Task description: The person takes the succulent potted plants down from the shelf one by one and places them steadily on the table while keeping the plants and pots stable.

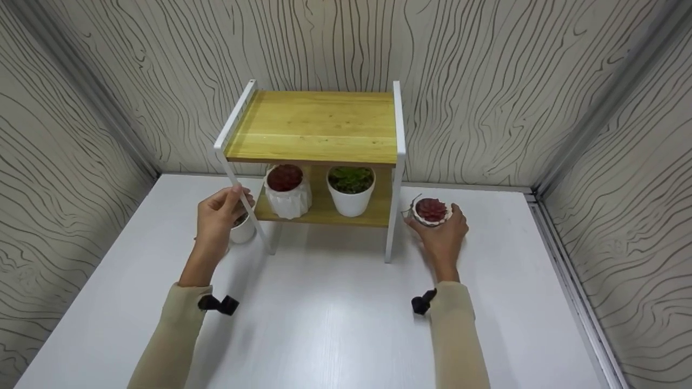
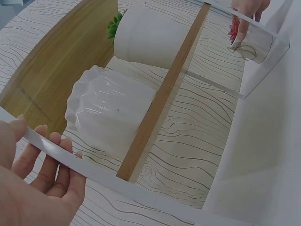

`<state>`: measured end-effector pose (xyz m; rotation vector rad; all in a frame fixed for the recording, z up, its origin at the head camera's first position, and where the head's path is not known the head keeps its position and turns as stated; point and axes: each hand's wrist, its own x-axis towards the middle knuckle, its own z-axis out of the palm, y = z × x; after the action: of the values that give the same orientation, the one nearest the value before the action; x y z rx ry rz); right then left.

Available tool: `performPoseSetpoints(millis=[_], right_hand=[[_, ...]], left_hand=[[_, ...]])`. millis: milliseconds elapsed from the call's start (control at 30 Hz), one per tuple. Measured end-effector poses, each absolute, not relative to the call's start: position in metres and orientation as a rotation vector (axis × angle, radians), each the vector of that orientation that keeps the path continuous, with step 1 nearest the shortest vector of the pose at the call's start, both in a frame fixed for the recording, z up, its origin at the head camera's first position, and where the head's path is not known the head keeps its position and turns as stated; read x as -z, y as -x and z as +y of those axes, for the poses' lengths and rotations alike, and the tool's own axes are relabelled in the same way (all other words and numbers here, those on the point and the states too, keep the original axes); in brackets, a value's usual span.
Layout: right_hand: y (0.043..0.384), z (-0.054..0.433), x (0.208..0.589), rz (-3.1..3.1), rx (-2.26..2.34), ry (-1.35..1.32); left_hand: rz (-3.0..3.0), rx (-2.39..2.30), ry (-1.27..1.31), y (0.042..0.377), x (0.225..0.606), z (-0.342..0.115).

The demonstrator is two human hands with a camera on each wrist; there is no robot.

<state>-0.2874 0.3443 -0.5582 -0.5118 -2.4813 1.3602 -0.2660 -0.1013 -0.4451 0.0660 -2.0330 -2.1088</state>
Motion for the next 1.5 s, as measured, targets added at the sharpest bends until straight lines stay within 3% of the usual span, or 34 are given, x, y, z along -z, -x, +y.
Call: performPoseSetpoints(millis=[1067, 1500], right_hand=[[0.245, 0.308, 0.480, -2.184, -1.476, 0.443], [0.211, 0.277, 0.445, -1.862, -1.611, 0.185]], left_hand=[[-2.064, 2.092, -0.089, 0.266, 0.446, -0.102], [-2.031, 2.107, -0.051, 0.266, 0.446, -0.102]])
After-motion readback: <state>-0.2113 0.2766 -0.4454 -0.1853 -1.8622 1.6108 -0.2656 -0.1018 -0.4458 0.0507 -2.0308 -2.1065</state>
